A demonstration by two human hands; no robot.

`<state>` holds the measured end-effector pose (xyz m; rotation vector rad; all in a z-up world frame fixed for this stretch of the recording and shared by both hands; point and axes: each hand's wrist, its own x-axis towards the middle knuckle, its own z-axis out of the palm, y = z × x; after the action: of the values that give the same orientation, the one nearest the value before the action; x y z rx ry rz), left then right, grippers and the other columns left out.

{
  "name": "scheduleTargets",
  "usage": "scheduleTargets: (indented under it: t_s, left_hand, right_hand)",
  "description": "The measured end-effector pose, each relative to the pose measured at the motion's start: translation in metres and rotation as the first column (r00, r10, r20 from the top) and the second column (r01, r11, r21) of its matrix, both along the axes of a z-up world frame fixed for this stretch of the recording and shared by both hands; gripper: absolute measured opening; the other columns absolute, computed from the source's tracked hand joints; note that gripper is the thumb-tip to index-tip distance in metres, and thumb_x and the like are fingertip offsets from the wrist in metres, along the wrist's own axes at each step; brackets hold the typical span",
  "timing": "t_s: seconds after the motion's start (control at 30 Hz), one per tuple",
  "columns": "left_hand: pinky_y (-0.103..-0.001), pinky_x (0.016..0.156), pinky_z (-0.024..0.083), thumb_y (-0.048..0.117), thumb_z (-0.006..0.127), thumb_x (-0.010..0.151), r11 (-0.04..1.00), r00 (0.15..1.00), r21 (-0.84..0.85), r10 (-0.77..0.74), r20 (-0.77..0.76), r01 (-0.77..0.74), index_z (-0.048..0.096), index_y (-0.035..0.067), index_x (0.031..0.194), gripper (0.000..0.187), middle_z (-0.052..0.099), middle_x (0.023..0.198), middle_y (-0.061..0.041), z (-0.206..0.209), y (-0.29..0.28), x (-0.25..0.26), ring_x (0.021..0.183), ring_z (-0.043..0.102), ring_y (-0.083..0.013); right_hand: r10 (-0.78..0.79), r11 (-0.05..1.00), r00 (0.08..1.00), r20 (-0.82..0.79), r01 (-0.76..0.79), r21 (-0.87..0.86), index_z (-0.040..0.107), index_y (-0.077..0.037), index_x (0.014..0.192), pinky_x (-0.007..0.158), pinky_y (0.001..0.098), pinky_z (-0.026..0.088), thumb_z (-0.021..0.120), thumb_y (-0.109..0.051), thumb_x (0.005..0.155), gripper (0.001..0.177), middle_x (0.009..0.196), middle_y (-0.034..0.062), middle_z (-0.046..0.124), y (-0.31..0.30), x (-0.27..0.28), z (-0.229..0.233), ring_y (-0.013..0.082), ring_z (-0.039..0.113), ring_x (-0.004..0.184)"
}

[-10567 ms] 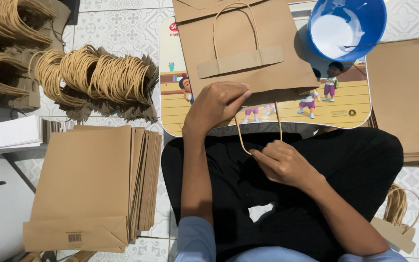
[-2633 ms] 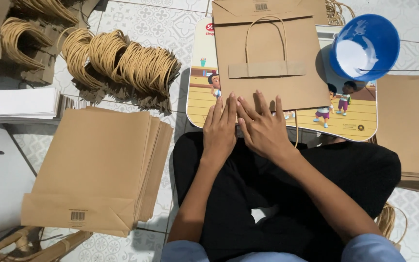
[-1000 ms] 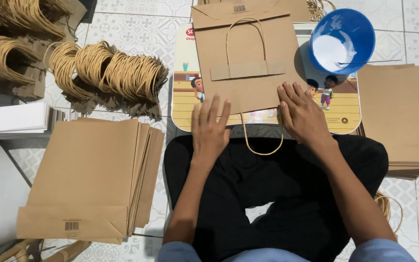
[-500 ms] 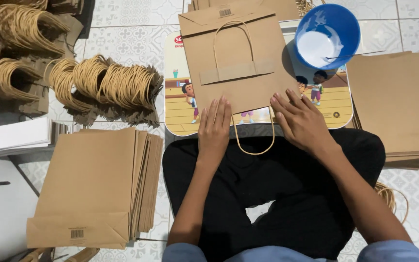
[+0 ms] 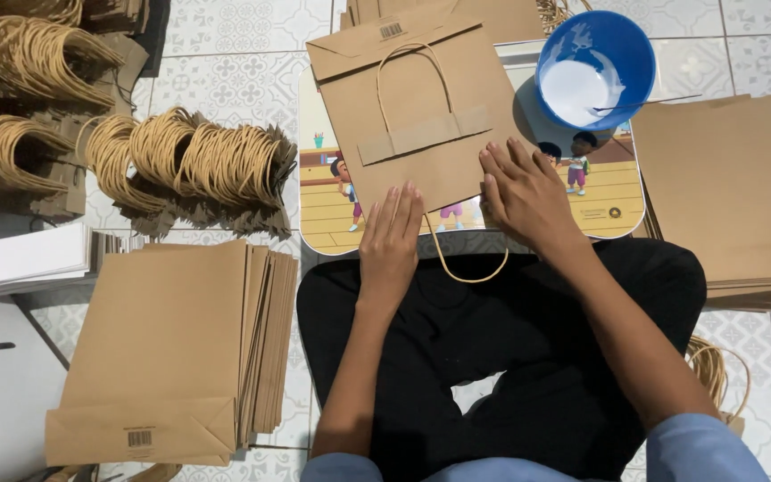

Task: Manually assembling paper bags by gluing handles onto the bag bodies using paper strips and adhesive.

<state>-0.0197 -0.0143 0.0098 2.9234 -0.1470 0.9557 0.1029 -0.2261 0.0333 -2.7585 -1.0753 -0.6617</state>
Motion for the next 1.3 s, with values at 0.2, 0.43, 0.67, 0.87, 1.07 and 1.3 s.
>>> scheduleTargets:
  t_s: [0.2,0.43,0.67,0.87,1.07,1.3]
  left_hand:
    - [-0.044,0.116,0.041,0.002,0.065,0.093,0.998,0.998,0.032,0.053,-0.016,-0.053,0.056,0.009,0.145,0.053,0.055,0.153,-0.011,-0.003,-0.004,0.000,0.141,0.052,-0.0290]
    - [-0.044,0.117,0.040,0.000,0.067,0.090,0.999,0.999,-0.024,0.023,-0.027,-0.024,0.057,0.009,0.145,0.056,0.054,0.154,-0.011,-0.002,0.000,0.000,0.143,0.051,-0.0294]
    - [-0.045,0.117,0.041,-0.001,0.070,0.087,0.997,0.999,-0.075,-0.014,-0.052,0.010,0.056,0.010,0.146,0.062,0.053,0.155,-0.010,-0.006,0.001,-0.001,0.143,0.051,-0.0294]
    - [-0.044,0.117,0.041,-0.002,0.070,0.087,0.997,0.999,-0.072,-0.001,-0.046,-0.002,0.055,0.009,0.146,0.062,0.053,0.155,-0.011,-0.003,0.001,-0.002,0.143,0.051,-0.0292]
    - [-0.043,0.117,0.042,0.000,0.068,0.088,0.997,0.998,-0.072,0.001,-0.060,-0.005,0.054,0.010,0.148,0.063,0.051,0.157,-0.010,-0.003,0.001,-0.002,0.144,0.050,-0.0278]
    - [-0.041,0.116,0.042,0.004,0.064,0.091,0.997,0.999,-0.074,0.010,-0.053,-0.014,0.054,0.011,0.148,0.059,0.052,0.156,-0.008,0.001,0.001,-0.004,0.143,0.051,-0.0254]
  right_hand:
    - [0.067,0.998,0.992,-0.108,-0.066,0.012,0.067,-0.013,0.143,0.111,0.0502,0.045,0.042,-0.029,0.109,0.045,0.139,0.0122,0.069,-0.014,-0.007,0.006,0.0354,0.056,0.140]
    - [0.069,0.996,0.975,-0.210,-0.056,0.069,0.067,-0.017,0.143,0.114,0.0501,0.043,0.041,-0.029,0.110,0.044,0.141,0.0089,0.068,-0.021,-0.022,0.016,0.0351,0.053,0.142]
    - [-0.031,1.000,0.988,-0.149,0.030,-0.006,0.063,-0.030,0.148,0.112,0.0615,0.038,0.036,-0.035,0.110,0.047,0.145,-0.0021,0.065,0.003,-0.019,0.003,0.0377,0.053,0.141]
    - [-0.007,1.000,0.988,-0.157,0.003,-0.021,0.063,-0.024,0.148,0.113,0.0666,0.033,0.038,-0.032,0.110,0.047,0.149,-0.0001,0.063,0.004,-0.031,0.011,0.0405,0.048,0.146]
    - [0.048,0.996,0.981,-0.190,-0.060,-0.061,0.063,-0.019,0.147,0.113,0.0658,0.030,0.036,-0.033,0.109,0.048,0.147,0.0042,0.063,0.022,-0.041,0.006,0.0385,0.045,0.148]
    - [0.139,0.990,0.978,-0.152,-0.137,0.024,0.064,-0.015,0.145,0.113,0.0618,0.034,0.040,-0.031,0.109,0.046,0.146,0.0061,0.063,0.062,-0.062,0.011,0.0357,0.046,0.146]
